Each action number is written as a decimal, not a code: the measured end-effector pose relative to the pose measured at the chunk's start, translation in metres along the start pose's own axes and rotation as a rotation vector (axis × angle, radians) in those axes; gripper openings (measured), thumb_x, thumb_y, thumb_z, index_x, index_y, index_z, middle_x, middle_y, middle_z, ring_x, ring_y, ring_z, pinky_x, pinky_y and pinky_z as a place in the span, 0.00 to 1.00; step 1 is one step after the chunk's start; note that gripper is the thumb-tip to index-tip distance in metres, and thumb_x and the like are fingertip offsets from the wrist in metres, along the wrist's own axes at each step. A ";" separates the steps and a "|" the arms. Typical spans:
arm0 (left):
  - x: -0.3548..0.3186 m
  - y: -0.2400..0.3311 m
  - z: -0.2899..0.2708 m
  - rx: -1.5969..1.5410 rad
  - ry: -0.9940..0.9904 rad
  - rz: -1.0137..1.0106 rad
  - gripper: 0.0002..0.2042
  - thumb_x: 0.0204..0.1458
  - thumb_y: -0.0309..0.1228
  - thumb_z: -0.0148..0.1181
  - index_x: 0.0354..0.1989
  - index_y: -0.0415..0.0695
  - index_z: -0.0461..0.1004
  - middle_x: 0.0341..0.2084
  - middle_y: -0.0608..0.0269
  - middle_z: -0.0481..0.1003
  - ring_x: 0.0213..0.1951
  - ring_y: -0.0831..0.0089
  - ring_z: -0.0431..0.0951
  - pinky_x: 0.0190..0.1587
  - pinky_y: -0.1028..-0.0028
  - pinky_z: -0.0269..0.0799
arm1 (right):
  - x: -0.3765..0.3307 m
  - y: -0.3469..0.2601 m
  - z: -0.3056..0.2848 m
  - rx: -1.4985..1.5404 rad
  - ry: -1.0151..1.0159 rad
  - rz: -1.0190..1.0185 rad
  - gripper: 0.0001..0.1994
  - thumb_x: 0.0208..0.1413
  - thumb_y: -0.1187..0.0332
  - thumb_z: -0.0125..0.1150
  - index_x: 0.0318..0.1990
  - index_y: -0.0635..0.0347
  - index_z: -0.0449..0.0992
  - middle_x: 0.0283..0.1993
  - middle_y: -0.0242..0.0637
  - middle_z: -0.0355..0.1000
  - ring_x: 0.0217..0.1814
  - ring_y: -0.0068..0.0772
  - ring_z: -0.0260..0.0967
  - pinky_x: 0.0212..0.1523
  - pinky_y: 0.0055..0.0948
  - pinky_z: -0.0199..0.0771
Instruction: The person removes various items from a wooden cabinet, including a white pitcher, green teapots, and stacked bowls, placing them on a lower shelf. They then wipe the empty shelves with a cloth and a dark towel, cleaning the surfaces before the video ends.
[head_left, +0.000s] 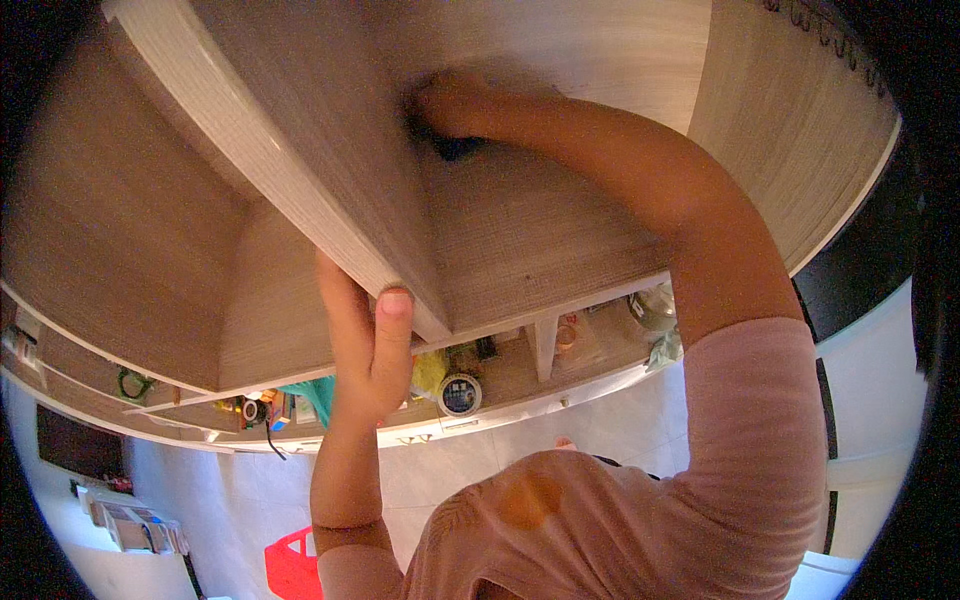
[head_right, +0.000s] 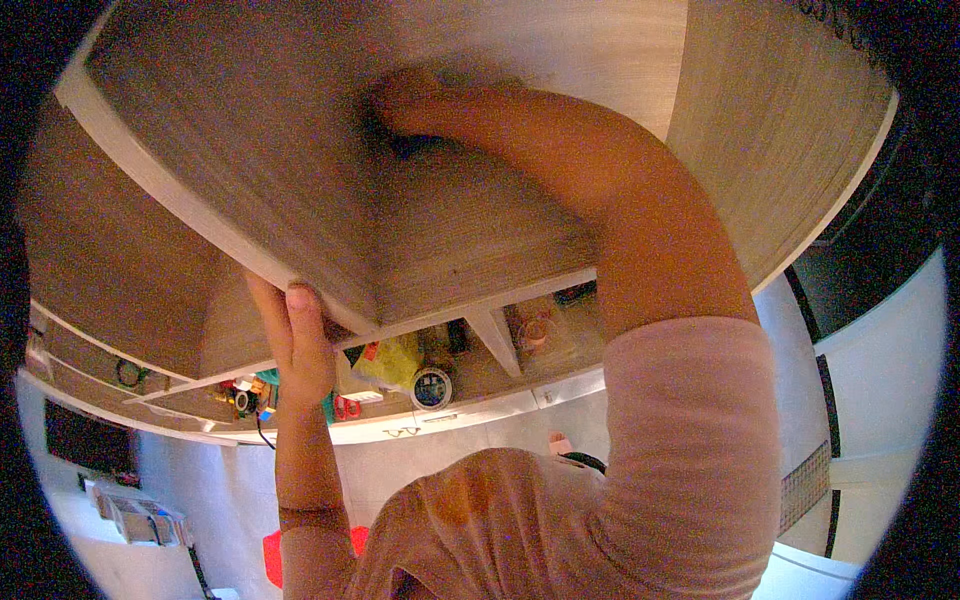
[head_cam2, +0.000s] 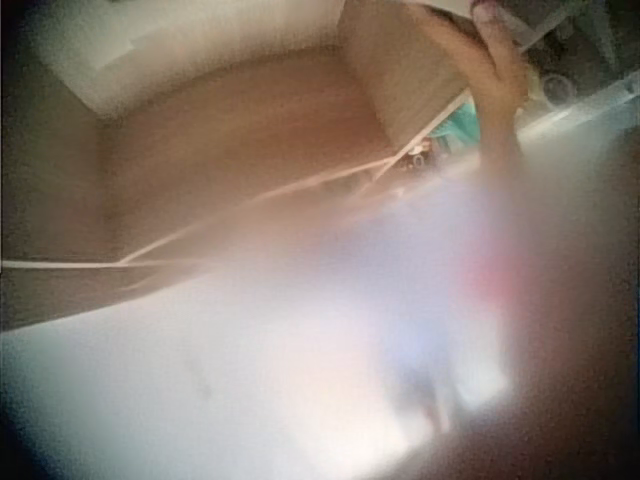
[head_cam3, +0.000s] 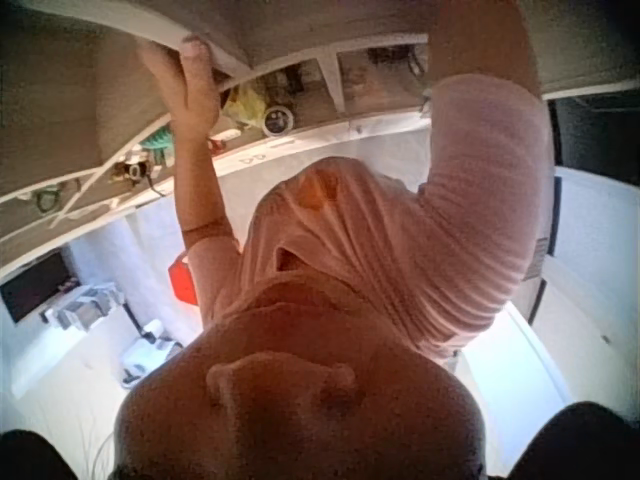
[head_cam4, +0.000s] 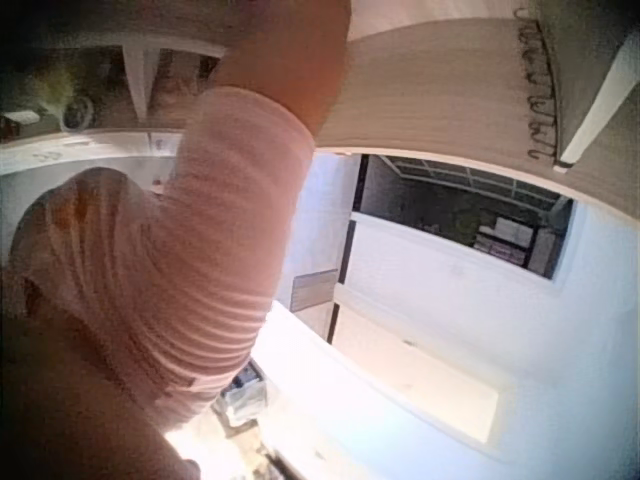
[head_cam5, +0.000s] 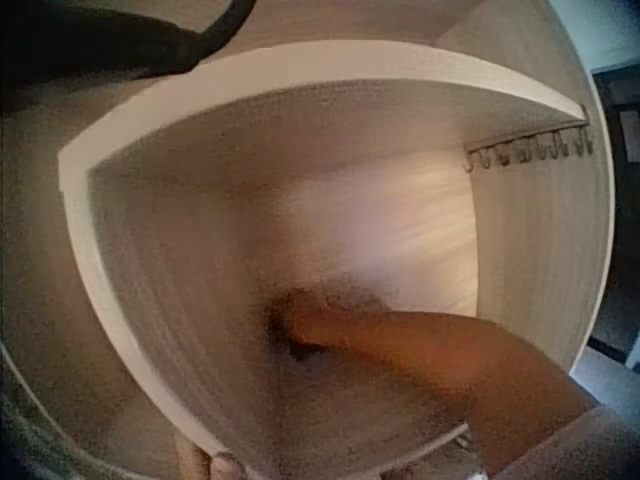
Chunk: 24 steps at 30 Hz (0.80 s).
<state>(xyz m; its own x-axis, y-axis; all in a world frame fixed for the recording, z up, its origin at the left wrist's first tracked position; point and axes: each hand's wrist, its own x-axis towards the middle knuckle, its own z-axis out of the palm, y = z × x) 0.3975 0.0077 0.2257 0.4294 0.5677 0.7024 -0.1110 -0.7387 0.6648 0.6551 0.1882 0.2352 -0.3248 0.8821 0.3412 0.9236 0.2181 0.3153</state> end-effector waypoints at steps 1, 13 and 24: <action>0.000 -0.001 0.001 -0.020 -0.005 -0.001 0.27 0.54 0.36 0.42 0.58 0.34 0.45 0.52 0.51 0.55 0.54 0.65 0.54 0.57 0.69 0.45 | -0.004 0.000 0.001 -0.012 0.000 0.013 0.12 0.50 0.61 0.50 0.38 0.55 0.74 0.38 0.48 0.70 0.40 0.50 0.67 0.42 0.45 0.66; 0.004 -0.002 -0.010 0.063 -0.077 0.046 0.28 0.53 0.37 0.44 0.58 0.33 0.44 0.52 0.50 0.54 0.54 0.64 0.55 0.57 0.69 0.46 | -0.049 -0.008 -0.051 0.539 0.259 -0.294 0.13 0.47 0.64 0.55 0.39 0.58 0.73 0.38 0.46 0.71 0.43 0.51 0.66 0.46 0.41 0.66; 0.003 -0.002 -0.007 0.050 -0.059 0.003 0.31 0.53 0.36 0.44 0.60 0.32 0.40 0.56 0.48 0.50 0.57 0.62 0.51 0.58 0.68 0.43 | -0.024 -0.002 -0.022 0.159 0.203 -0.135 0.12 0.47 0.64 0.50 0.35 0.59 0.75 0.38 0.47 0.71 0.40 0.51 0.69 0.39 0.46 0.69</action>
<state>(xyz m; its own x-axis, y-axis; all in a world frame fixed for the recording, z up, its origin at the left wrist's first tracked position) 0.3923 0.0137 0.2279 0.4815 0.5442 0.6870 -0.0680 -0.7583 0.6483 0.6563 0.1570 0.2459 -0.4662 0.7428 0.4806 0.8844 0.4048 0.2324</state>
